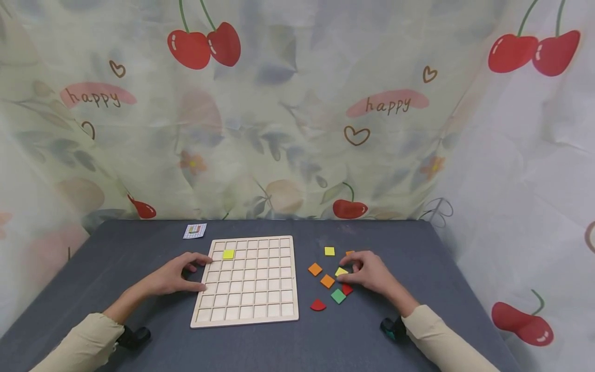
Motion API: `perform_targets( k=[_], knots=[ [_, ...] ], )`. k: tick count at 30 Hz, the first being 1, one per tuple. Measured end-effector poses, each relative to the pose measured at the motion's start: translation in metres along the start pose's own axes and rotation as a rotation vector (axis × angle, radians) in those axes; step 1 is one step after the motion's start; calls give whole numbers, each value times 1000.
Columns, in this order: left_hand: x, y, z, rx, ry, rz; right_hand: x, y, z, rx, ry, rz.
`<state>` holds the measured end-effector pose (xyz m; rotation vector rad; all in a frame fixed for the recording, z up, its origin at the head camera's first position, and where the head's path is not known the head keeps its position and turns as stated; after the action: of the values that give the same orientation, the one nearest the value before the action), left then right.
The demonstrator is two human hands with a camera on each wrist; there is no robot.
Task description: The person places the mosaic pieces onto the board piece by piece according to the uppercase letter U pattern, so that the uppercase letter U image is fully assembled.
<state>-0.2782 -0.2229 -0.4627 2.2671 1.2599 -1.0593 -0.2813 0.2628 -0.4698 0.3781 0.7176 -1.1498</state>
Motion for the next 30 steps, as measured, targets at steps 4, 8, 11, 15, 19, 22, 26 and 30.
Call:
perform_targets(
  k=[4,8,11,15,19,22,26,30],
  knots=[
    [0,0,-1,-7,5,2,1,0,0,12,23,5],
    [0,1,-2,-21,6,7,2,0,1,14,34,5],
    [0,1,-2,-24,1,7,2,0,1,17,42,6],
    [0,1,-3,-15,-4,3,2,-1,1,20,51,11],
    [0,0,-2,-10,-8,1,2,-1,2,13,51,16],
    [0,0,-1,-13,-8,4,2,-2,2,9,43,18],
    [0,-1,0,-13,-6,5,2,-1,3,13,37,23],
    [0,-1,0,-14,-8,7,0,-1,4,0,14,30]
  ],
)
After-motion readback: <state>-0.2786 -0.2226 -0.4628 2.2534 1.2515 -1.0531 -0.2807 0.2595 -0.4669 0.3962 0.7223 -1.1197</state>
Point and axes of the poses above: each hand's wrist, its own y-axis away from the middle knuckle, its own x-axis out of the palm, z = x × y, the point moved 4 cm from there along -y, towards the middle knuckle, and after that the axes turned 4 degrees about x, right-handed, at the moved point
